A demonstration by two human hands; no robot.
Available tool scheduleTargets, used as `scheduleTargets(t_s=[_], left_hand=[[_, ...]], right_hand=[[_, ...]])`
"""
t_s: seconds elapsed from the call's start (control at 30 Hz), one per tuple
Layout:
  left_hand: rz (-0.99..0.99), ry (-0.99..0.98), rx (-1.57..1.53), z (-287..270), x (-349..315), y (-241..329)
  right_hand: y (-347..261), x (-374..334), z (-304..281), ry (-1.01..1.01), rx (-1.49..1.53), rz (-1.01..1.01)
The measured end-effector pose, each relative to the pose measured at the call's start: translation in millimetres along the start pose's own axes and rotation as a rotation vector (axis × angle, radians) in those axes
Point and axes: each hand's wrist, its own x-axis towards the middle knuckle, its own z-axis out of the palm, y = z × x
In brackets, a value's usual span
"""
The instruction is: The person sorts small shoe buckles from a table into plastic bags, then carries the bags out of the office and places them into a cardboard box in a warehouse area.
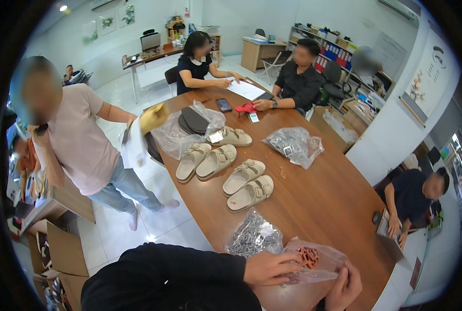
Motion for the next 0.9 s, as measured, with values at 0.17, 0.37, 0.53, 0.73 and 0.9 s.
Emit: scheduleTargets(t_s=[0.17,0.37,0.53,0.73,0.9], left_hand=[[-0.324,0.058,0.04,-20.7,-34.8,-27.6],[-0.585,0.101,0.189,-23.1,-90.4,-51.3],[-0.687,0.151,0.322,-16.8,-114.0,-47.1],[-0.92,0.169,0.295,-25.7,-131.6,-51.8],[-1.038,0.207,0.328,-72.6,-142.9,-126.0]], right_hand=[[-24.1,-54.3,-5.3,-0.082,0.215,0.148],[-8.2,-96.7,46.7,-0.533,0.351,0.191],[10.3,-107.8,61.1,-0.728,0.375,0.257],[12.4,-76.0,115.2,-0.805,0.318,0.115],[26.9,-44.7,210.9,-0.674,0.314,0.194]])
